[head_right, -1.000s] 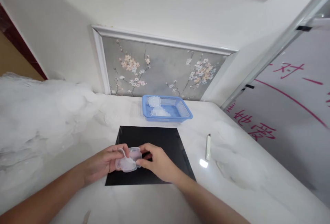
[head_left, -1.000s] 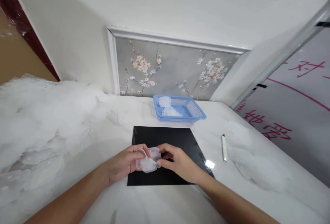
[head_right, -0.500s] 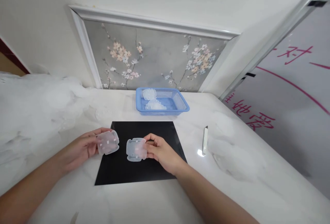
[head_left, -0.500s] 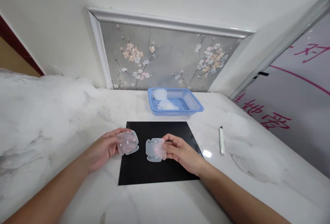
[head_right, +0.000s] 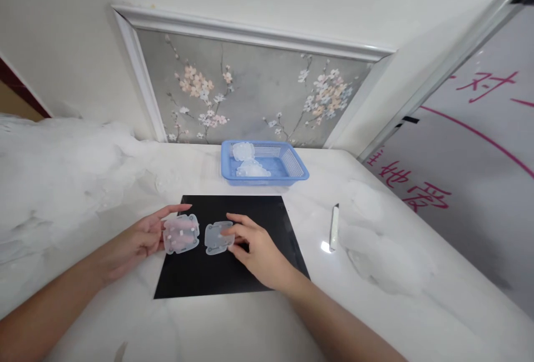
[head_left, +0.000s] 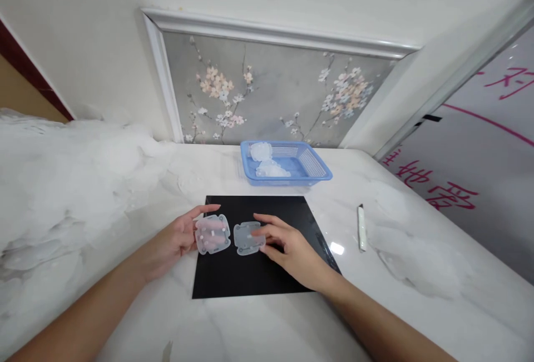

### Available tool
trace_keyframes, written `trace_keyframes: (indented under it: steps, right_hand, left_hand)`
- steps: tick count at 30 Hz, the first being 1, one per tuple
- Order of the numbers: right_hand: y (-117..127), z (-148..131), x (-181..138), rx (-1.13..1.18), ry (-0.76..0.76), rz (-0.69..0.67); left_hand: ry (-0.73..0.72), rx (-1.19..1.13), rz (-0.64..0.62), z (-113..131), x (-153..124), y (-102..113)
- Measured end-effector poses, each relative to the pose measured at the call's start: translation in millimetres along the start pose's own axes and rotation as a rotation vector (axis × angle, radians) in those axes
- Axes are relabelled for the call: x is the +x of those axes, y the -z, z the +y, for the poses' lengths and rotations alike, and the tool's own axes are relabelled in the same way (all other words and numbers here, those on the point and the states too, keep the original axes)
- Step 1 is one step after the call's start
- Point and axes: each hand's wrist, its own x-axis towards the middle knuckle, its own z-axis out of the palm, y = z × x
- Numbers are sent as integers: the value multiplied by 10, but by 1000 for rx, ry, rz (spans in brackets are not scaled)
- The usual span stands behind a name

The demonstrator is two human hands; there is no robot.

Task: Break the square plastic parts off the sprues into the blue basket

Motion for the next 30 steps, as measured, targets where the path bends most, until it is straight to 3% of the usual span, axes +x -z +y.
trace_keyframes:
  steps: [2,5,10,16,24,27,30]
  right_hand:
    - [-5,-30,-9,-76,20,102]
    - [1,-54,-11,189,-47,180]
    - [34,7,33,797,-353,54]
    - [57,9,59,916,-428,-19]
    - [63,-24,35,726,-288,49]
    - [79,-14,20,369,-147,109]
    - [38,-18,-7,-70,56,27]
  left_hand:
    - [-4,-1,-15,-9,5,5]
    - [-14,7,-42,-28,8,14]
    - [-19,19,-121,-45,-16,3]
    - [0,-38,-172,-56,-23,-16]
    - [25,-201,-211,-113,-10,-85]
    - [18,-280,-241,-120,-19,-148]
    - [14,-316,-279,-123,-30,-190]
